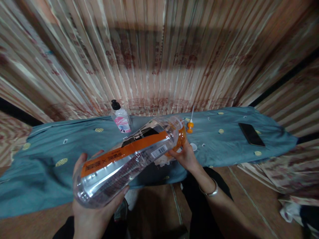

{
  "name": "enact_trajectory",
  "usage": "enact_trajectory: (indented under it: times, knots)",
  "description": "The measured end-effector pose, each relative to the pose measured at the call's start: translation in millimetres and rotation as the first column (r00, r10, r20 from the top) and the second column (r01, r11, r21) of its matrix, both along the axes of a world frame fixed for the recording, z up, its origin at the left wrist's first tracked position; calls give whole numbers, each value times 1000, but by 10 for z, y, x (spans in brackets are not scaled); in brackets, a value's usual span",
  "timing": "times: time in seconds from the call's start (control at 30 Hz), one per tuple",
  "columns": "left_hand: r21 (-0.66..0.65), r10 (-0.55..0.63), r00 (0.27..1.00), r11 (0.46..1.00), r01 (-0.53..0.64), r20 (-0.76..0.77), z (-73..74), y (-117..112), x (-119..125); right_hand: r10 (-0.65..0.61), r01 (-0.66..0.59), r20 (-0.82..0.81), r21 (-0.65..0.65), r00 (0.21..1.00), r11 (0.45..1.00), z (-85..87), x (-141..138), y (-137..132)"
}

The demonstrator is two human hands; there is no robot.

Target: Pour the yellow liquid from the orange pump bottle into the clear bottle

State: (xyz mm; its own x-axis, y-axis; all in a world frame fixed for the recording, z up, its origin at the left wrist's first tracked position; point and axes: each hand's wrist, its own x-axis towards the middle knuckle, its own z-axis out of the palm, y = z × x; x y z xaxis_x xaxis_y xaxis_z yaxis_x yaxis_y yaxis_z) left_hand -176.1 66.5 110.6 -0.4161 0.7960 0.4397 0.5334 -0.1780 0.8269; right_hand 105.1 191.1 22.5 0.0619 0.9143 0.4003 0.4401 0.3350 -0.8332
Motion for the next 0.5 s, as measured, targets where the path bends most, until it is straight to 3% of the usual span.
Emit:
enact_trajectory:
  times: [0.3, 0.5]
  knots:
    - [54, 73, 996, 996, -75, 42, -64, 42, 17, 16, -16, -13, 6, 1000, 1000, 12, -10, 4]
    - [-99, 92, 993, 991, -85, 68, -32, -53, 34, -19, 19, 16, -4, 1000, 1000, -5, -10, -11]
